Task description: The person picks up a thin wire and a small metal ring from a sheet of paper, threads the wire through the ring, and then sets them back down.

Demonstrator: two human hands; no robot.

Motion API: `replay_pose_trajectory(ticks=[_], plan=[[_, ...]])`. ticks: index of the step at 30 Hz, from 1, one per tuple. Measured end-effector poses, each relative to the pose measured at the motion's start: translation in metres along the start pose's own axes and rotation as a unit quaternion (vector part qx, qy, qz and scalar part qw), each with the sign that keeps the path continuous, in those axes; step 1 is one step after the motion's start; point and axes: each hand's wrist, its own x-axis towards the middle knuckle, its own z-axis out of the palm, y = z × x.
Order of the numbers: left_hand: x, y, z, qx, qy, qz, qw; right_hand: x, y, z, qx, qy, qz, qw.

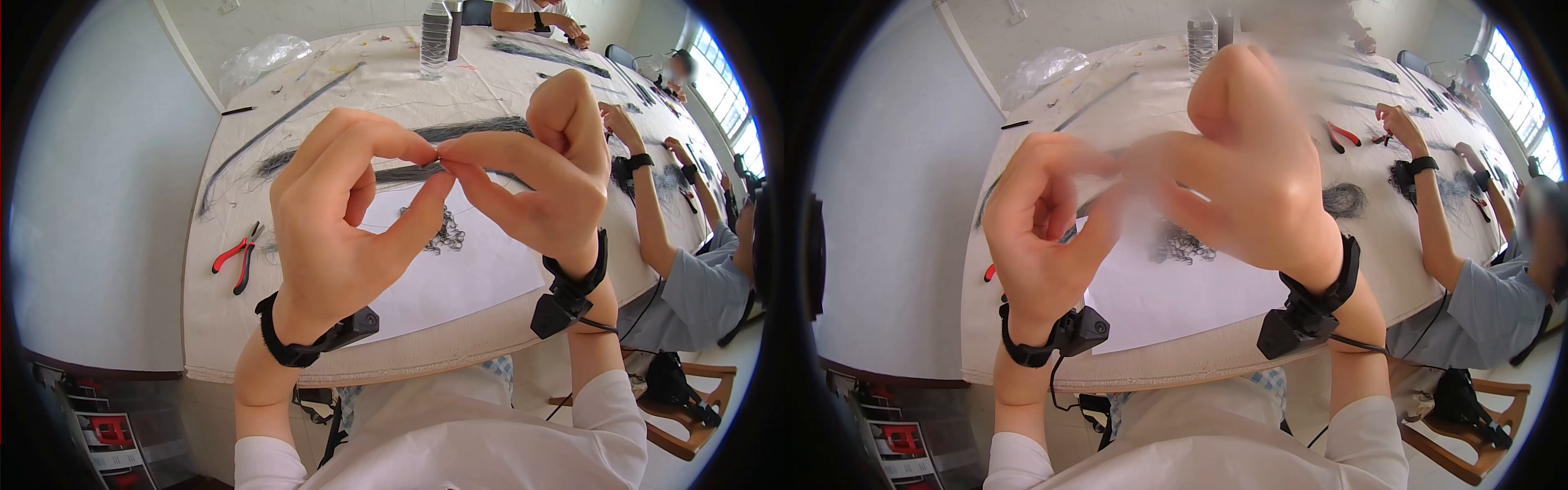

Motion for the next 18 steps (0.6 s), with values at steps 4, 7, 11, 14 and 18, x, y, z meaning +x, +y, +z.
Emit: replay_pose_trajectory(ticks=[4,7,11,14,18], plan=[[0.0016,-0.0003,-0.0001,-0.012,-0.022,-0.026,0.999,-0.0009,0.0022,0.003,-0.009,0.009,-0.017,1.0],[0.0018,-0.0007,-0.0006,-0.007,-0.021,-0.027,0.999,-0.001,0.0025,0.0034,-0.016,0.006,-0.029,0.999],[0.004,-0.0013,-0.0008,0.013,-0.013,-0.013,1.0,-0.0007,0.0033,0.0033,-0.019,0.007,-0.038,0.999],[0.0043,-0.0008,0.0006,0.007,0.003,-0.011,1.0,-0.0004,0.004,0.0031,-0.013,0.003,-0.038,0.999],[0.0039,-0.0029,0.0026,0.006,0.025,0.002,1.0,-0.0011,0.0052,0.0037,0.012,-0.001,-0.014,1.0]])
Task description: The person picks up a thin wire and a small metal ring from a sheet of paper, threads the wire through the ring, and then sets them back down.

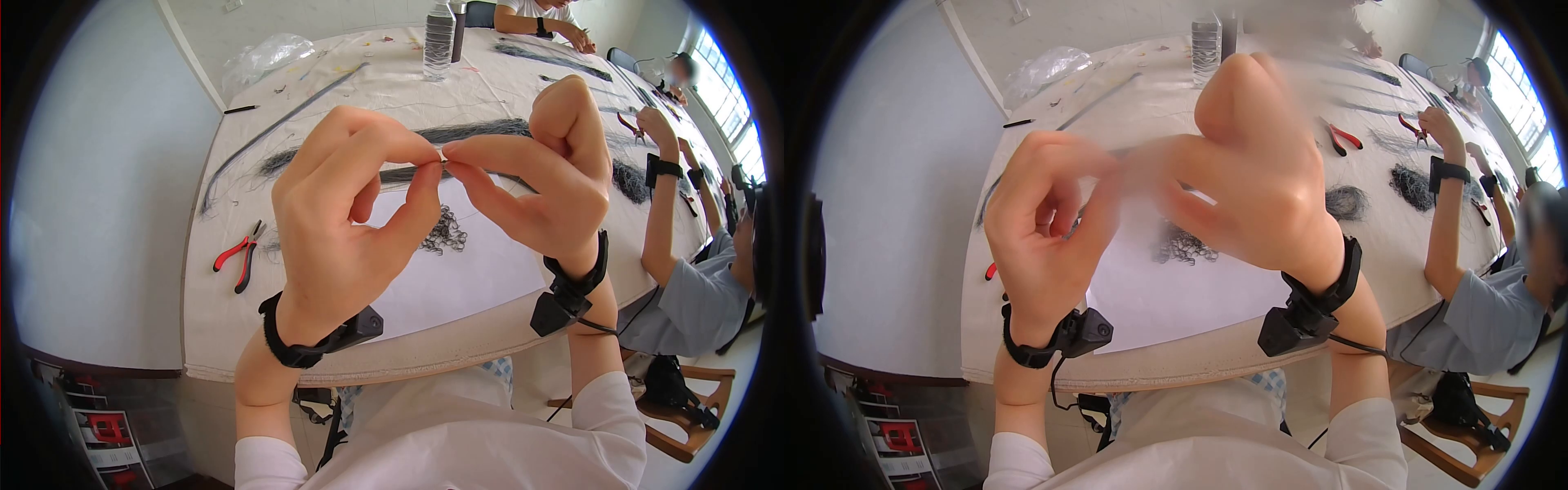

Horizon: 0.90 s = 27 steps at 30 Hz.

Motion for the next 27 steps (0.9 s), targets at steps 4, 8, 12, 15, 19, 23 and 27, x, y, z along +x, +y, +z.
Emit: replay_pose_trajectory(ticks=[4,8,12,15,19,23,27], plan=[[-0.001,0.0,0.0,0.003,0.012,0.007,1.0,0.001,-0.002,-0.002,-0.003,-0.006,0.004,1.0],[-0.001,-0.002,-0.001,0.006,0.01,0.016,1.0,0.004,-0.001,-0.004,0.025,-0.014,-0.004,1.0],[0.0,-0.001,0.0,0.008,0.008,0.015,1.0,0.003,0.004,-0.009,0.087,-0.035,0.029,0.995],[0.0,-0.002,0.0,0.003,-0.005,0.03,1.0,0.005,-0.002,-0.014,0.149,-0.041,0.149,0.977],[0.002,0.004,-0.003,-0.045,-0.037,0.03,0.998,0.004,0.007,-0.017,0.189,-0.061,0.172,0.965],[0.001,0.004,-0.005,-0.149,-0.074,-0.012,0.986,0.003,0.013,-0.014,0.277,-0.095,0.173,0.94],[-0.001,0.005,-0.004,-0.25,-0.076,-0.027,0.965,0.0,0.01,-0.007,0.335,-0.077,0.175,0.922]])
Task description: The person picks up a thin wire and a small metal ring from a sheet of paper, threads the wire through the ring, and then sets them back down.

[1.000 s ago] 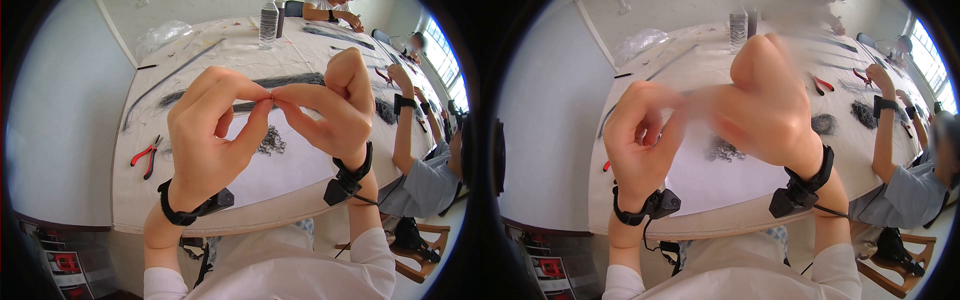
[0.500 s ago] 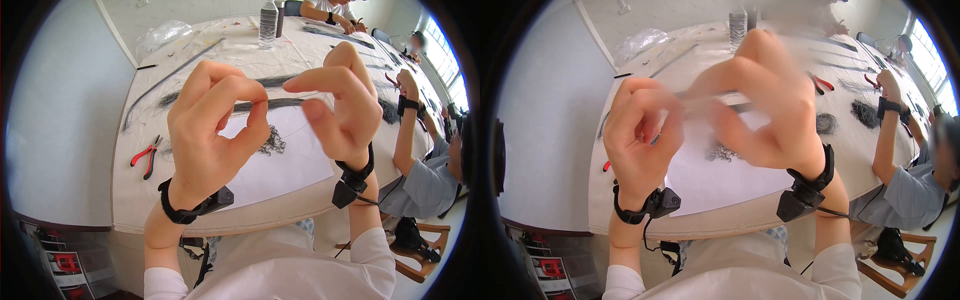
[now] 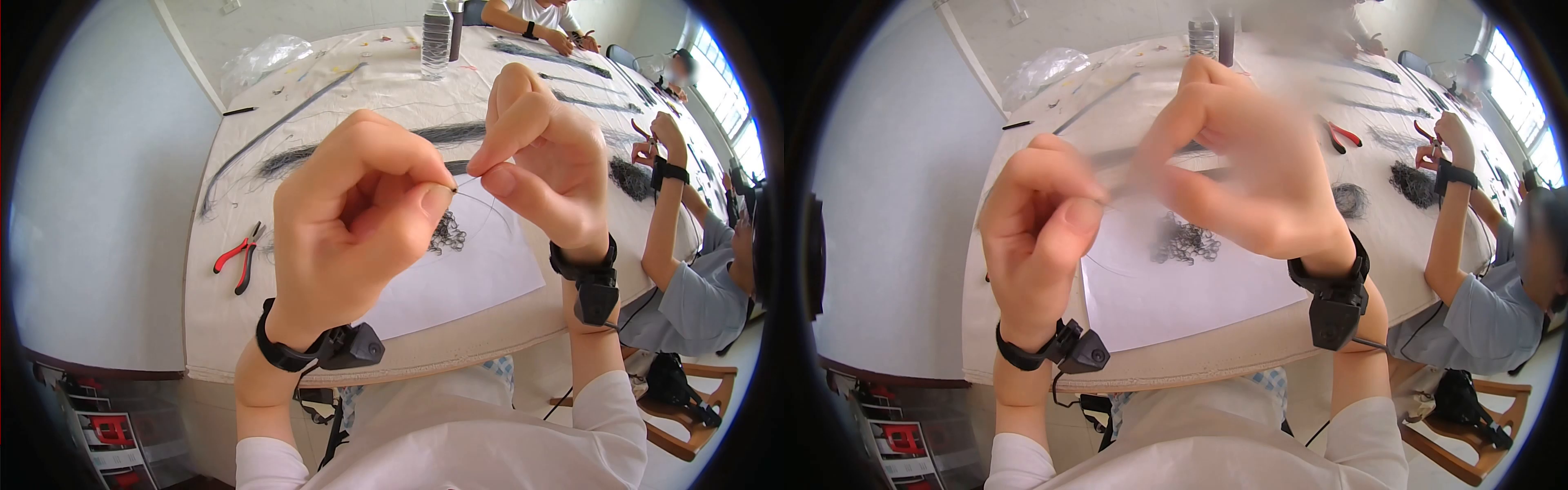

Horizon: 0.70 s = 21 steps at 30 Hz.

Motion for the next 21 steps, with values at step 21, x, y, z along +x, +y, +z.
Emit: replay_pose_trajectory(ticks=[21], plan=[[-0.009,-0.004,0.008,-0.006,0.154,-0.094,0.984,-0.01,-0.024,0.031,-0.428,0.069,-0.224,0.873]])
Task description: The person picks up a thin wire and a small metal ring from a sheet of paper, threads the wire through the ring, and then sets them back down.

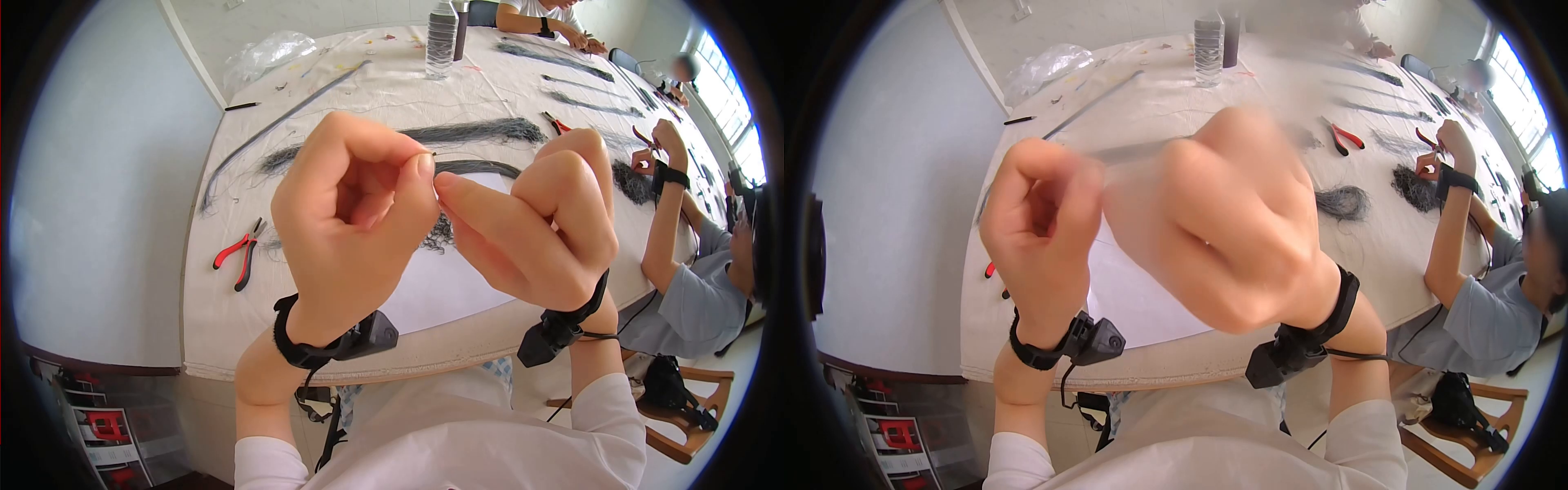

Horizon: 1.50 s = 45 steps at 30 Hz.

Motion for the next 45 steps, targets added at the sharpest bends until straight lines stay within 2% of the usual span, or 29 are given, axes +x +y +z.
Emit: replay_pose_trajectory(ticks=[2,6,8,10,12,15,17,19,22,25,28,30,34,37,45], plan=[[0.002,-0.001,-0.001,0.142,-0.013,0.101,0.985,0.002,-0.003,-0.004,-0.013,0.0,0.005,1.0],[0.004,0.004,-0.003,0.188,-0.035,0.143,0.971,0.003,0.0,-0.014,-0.035,-0.011,0.006,0.999],[0.007,0.003,-0.003,0.205,-0.063,0.196,0.957,0.004,0.003,-0.015,-0.04,-0.012,0.004,0.999],[0.009,0.002,-0.004,0.201,-0.082,0.206,0.954,0.006,0.005,-0.015,0.006,0.01,0.065,0.998],[0.01,0.005,-0.005,0.196,-0.1,0.217,0.951,0.006,0.013,-0.015,0.026,-0.001,0.074,0.997],[0.009,0.011,-0.005,0.186,-0.133,0.199,0.953,0.006,0.016,-0.011,0.195,-0.061,0.214,0.955],[0.007,0.012,-0.005,0.16,-0.126,0.151,0.967,0.001,0.022,-0.004,0.245,-0.061,0.233,0.939],[0.008,0.011,-0.007,0.157,-0.13,0.158,0.966,-0.002,0.024,-0.001,0.296,-0.061,0.25,0.92],[0.008,0.009,-0.007,0.15,-0.124,0.169,0.966,-0.003,0.024,0.001,0.323,-0.075,0.244,0.911],[0.008,0.01,-0.008,0.155,-0.11,0.181,0.965,-0.002,0.026,0.002,0.33,-0.091,0.196,0.919],[0.006,0.011,-0.007,0.17,-0.087,0.188,0.963,-0.003,0.023,0.006,0.302,-0.065,0.153,0.939],[0.006,0.01,-0.006,0.176,-0.067,0.187,0.964,-0.003,0.021,0.01,0.26,-0.013,0.074,0.963],[0.006,0.008,-0.007,0.178,-0.042,0.204,0.962,-0.002,0.015,0.013,0.204,0.037,0.02,0.978],[0.005,0.008,-0.008,0.182,-0.037,0.201,0.962,-0.004,0.01,0.013,0.156,0.042,0.004,0.987],[0.004,0.008,-0.005,0.199,-0.022,0.205,0.958,-0.004,0.006,0.009,0.143,0.022,-0.012,0.989]])
